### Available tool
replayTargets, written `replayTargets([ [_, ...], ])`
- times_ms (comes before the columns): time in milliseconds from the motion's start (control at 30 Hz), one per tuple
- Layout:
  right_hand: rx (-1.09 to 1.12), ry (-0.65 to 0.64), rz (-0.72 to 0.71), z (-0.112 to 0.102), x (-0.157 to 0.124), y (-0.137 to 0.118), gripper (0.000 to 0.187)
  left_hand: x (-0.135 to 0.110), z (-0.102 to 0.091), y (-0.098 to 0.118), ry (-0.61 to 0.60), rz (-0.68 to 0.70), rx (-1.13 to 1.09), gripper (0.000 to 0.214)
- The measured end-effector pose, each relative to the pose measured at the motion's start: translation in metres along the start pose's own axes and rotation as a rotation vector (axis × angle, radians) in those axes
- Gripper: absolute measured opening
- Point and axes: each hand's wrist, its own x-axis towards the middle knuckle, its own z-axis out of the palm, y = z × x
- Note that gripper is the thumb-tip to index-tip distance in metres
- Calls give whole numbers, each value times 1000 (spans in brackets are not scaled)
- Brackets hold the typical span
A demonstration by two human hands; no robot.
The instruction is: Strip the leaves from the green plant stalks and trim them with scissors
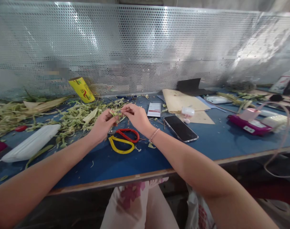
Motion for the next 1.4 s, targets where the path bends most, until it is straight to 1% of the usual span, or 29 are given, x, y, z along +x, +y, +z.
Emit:
replayTargets([
  [133, 64, 20, 80, 0, 0, -5, 11, 0, -1, -2, 1, 5, 10, 17],
  [233, 84, 21, 94, 0, 0, -8, 14, 1, -2, -5, 0, 16, 0, 17],
  [300, 64, 22, 78, 0, 0, -9, 16, 1, -2, -6, -1, 19, -2, 18],
  [500, -101, 72, -28, 0, -1, -8, 21, 0, -2, -2, 1, 21, 39, 20],
  [600, -148, 57, -60, 1, -2, -7, 21, 0, -2, 0, 4, 41, 88, 20],
  [800, -133, -10, -52, 6, -4, -3, 20, -1, -3, -2, 19, 98, 151, 17],
  [933, -148, 4, -67, 6, -4, 0, 21, -1, -3, -1, 40, 117, 193, 17],
  [1100, -162, 2, -43, 5, -4, 2, 22, -2, -3, 0, 37, 165, 219, 13],
  [1267, -146, -10, -16, 7, -4, -2, 18, -5, -2, 3, 49, 233, 294, 7],
  [1400, -182, -8, -8, 6, -4, -5, 16, -7, -3, 3, 73, 282, 361, 4],
])
